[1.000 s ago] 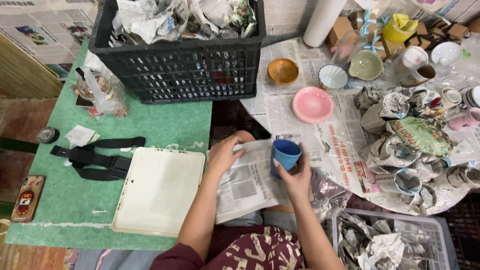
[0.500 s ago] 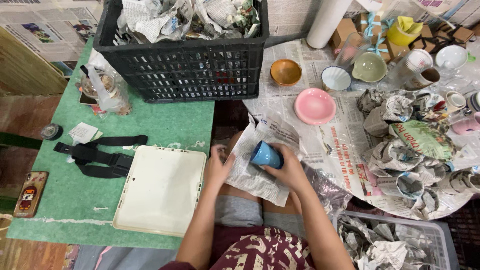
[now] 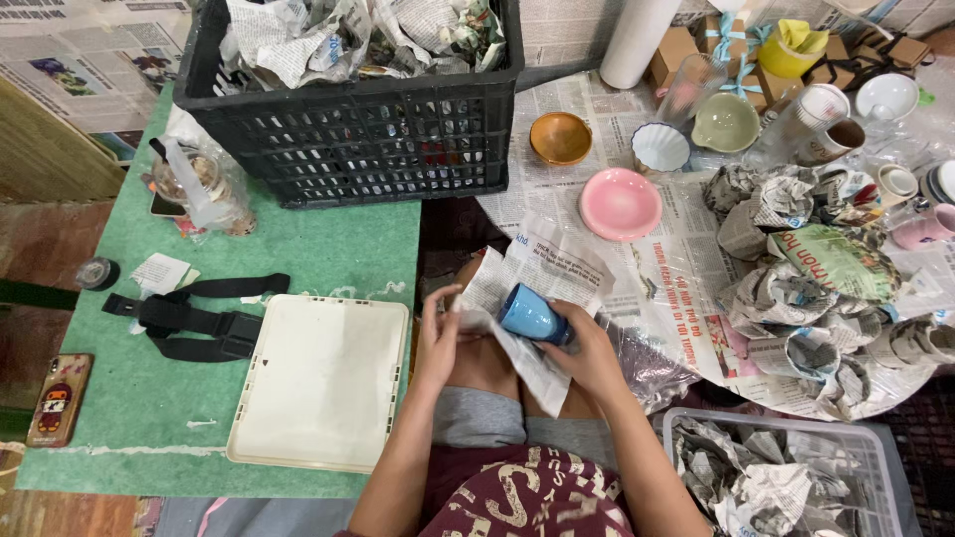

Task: The person sits on the floor and wraps small ceramic dishes and cups in newspaper. They pick up each item, fold a sheet of newspaper around it, and place the wrapped bundle into a nearby crate. The process is repeated for multiple items.

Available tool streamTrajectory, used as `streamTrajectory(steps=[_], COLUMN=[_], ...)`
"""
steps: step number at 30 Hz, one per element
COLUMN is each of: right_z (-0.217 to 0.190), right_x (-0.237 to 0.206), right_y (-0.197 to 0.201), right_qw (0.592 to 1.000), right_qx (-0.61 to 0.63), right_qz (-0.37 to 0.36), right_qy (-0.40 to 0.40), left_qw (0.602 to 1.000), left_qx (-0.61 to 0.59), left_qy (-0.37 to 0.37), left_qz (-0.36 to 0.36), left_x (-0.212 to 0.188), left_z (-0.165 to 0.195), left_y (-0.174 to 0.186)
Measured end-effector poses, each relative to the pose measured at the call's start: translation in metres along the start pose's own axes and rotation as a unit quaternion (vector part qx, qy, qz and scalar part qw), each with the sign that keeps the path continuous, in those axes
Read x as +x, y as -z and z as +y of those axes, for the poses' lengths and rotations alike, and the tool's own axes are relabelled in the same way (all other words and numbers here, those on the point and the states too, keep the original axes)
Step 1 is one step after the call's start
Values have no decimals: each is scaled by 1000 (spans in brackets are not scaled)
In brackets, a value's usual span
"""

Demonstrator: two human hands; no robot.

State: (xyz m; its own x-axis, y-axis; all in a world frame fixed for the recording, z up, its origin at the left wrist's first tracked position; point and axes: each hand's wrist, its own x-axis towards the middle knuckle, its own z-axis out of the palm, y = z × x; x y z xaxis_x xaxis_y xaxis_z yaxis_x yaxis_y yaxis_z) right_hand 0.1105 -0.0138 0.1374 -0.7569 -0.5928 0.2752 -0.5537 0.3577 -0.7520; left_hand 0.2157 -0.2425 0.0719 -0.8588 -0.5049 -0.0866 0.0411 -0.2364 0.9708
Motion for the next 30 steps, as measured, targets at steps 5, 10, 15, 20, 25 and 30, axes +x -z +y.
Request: streamTrajectory(steps=[5,10,15,20,25,30], right_z=[12,20,22,31,52,60], right_x=[-14,-20,-20,-24,-34,-43], right_y=[3,2,-1,0,6,6], right_qw=[999,1000,1000,999,993,987], right_qx=[-7,4,-8,22,77,141], right_qz=[20,16,21,-24,-85,-81], right_qy=[26,9,18,-10,-19,5], left_qw=[902,819,676,729,796,809], left_qx=[348,413,543,492,444,433], left_qy=[-255,-394,-495,-419,-336,-353], left_qz=[-32,-67,-56,-225,-236,-182], left_x=[-9,-14,-11,13,46,47], left_z=[7,-12,-19,12,42,44], left_y=[-4,14,0,-32,-48,-56])
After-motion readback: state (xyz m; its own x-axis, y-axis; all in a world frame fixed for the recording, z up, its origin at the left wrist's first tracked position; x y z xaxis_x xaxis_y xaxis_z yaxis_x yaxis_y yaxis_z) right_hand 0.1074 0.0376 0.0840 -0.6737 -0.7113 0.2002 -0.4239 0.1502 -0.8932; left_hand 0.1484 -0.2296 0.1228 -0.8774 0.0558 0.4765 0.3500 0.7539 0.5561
